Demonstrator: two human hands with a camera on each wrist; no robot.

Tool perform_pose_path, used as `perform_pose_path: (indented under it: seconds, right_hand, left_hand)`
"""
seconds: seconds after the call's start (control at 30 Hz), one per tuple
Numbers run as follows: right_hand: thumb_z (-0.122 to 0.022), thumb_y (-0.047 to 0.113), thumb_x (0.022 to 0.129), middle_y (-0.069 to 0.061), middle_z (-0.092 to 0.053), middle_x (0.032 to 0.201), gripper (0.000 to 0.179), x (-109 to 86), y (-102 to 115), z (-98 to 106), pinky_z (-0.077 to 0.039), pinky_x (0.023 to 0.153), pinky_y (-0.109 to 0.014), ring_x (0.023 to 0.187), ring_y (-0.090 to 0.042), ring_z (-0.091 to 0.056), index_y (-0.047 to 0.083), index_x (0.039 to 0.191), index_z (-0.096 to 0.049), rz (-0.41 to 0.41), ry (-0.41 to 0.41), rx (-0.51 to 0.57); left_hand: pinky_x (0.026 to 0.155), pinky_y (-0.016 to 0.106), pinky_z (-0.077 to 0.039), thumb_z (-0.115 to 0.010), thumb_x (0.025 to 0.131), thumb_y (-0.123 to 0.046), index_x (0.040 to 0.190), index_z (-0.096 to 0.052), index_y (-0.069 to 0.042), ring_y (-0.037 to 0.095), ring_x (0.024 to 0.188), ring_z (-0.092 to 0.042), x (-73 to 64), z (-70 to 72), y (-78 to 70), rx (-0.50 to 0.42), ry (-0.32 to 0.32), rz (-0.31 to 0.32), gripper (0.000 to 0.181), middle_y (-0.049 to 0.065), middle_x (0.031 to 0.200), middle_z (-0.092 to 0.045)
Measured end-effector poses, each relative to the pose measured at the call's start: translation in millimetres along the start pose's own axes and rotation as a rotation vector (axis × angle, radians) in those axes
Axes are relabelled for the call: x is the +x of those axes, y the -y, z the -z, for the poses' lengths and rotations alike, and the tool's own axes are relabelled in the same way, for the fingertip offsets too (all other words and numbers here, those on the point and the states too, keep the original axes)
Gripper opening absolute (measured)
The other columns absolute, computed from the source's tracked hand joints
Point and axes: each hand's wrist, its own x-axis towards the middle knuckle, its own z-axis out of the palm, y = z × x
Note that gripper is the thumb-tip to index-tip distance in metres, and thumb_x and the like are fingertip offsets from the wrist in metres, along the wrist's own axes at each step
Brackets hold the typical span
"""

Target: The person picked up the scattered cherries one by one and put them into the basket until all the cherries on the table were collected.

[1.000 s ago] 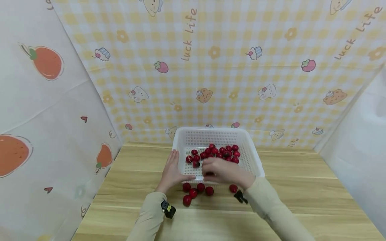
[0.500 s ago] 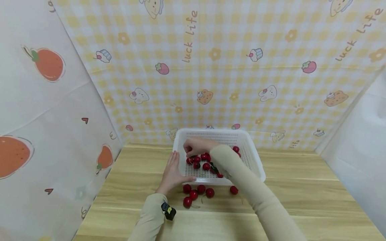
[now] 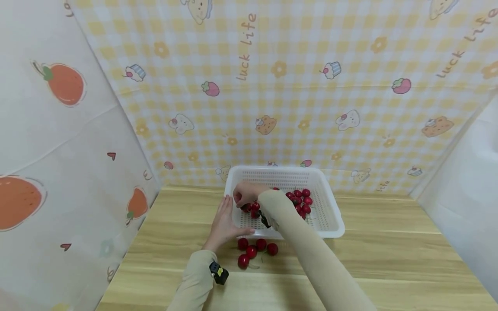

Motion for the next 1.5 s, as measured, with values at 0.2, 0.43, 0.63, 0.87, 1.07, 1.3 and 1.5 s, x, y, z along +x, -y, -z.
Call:
perform_pose_path:
  seconds: [0.2, 0.43, 0.63, 0.87, 1.07, 1.3, 1.5]
  right_hand:
    - [-0.066, 0.014, 0.082, 0.005, -0.061, 0.071, 0.008, -0.4, -1.2, -5.8, -0.046, 0.058, -0.018, 0.064, -0.009, -0.055, 0.014, 0.075, -0.062, 0.017, -0.007, -0.001]
    - [-0.058, 0.014, 0.089, 0.0, -0.063, 0.089, 0.009, -27.2, 12.7, 10.1, -0.05, 0.075, -0.023, 0.081, -0.01, -0.058, 0.008, 0.092, -0.063, 0.19, -0.112, -0.001]
    - [-0.057, 0.019, 0.089, -0.002, -0.062, 0.099, 0.018, -101.8, 26.6, 15.0, -0.049, 0.083, -0.027, 0.09, -0.013, -0.057, 0.007, 0.103, -0.063, 0.373, -0.308, -0.006]
    - [-0.061, 0.026, 0.086, 0.003, -0.062, 0.1, 0.023, -194.3, 18.1, -35.1, -0.051, 0.08, -0.026, 0.09, -0.009, -0.058, 0.012, 0.104, -0.063, 0.275, -0.428, -0.05]
    - [-0.067, 0.021, 0.08, -0.001, -0.06, 0.101, 0.029, -224.8, -12.6, -95.0, -0.051, 0.078, -0.033, 0.092, -0.018, -0.058, 0.008, 0.105, -0.063, 0.038, -0.375, -0.068]
    - [-0.072, 0.012, 0.071, -0.018, -0.055, 0.113, 0.041, -219.1, -43.6, -138.0, -0.048, 0.084, -0.047, 0.1, -0.033, -0.053, 0.0, 0.108, -0.062, -0.04, -0.523, -0.143]
    - [-0.073, 0.012, 0.07, -0.02, -0.053, 0.117, 0.043, -208.3, -60.8, -151.9, -0.048, 0.083, -0.05, 0.1, -0.037, -0.053, 0.0, 0.109, -0.061, -0.12, -0.538, -0.124]
  left_hand:
    - [0.111, 0.044, -0.016, -0.081, 0.052, -0.055, 0.141, -0.02, 0.007, 0.031, 0.138, -0.01, -1.1, 0.8, 0.2, 0.008, -0.005, 0.012, 0.124, 0.022, 0.148, -0.016]
    - [0.111, 0.046, -0.015, -0.081, 0.051, -0.054, 0.141, -0.019, 0.005, 0.032, 0.138, -0.009, -2.9, 2.8, -3.6, -0.026, -0.001, 0.013, 0.125, 0.021, 0.149, -0.014]
    - [0.11, 0.048, -0.017, -0.082, 0.049, -0.053, 0.141, -0.022, 0.004, 0.032, 0.138, -0.012, 0.2, -1.6, -0.4, -0.042, -0.031, 0.002, 0.124, 0.022, 0.148, -0.018]
    - [0.11, 0.047, -0.015, -0.083, 0.047, -0.052, 0.142, -0.02, 0.003, 0.031, 0.138, -0.011, 0.8, -2.4, 0.8, -0.012, -0.022, 0.02, 0.127, 0.021, 0.148, -0.016]
    - [0.11, 0.047, -0.014, -0.082, 0.047, -0.054, 0.142, -0.018, 0.003, 0.031, 0.138, -0.01, 1.6, -1.6, -1.2, -0.013, 0.0, 0.041, 0.129, 0.02, 0.149, -0.014]
    - [0.11, 0.047, -0.014, -0.083, 0.046, -0.054, 0.142, -0.019, 0.002, 0.031, 0.138, -0.01, 0.5, -0.2, -1.0, -0.018, -0.005, 0.038, 0.129, 0.02, 0.149, -0.014]
    - [0.11, 0.046, -0.015, -0.083, 0.046, -0.054, 0.142, -0.02, 0.003, 0.031, 0.138, -0.011, 0.2, 0.4, -1.9, -0.023, -0.011, 0.034, 0.128, 0.02, 0.149, -0.015]
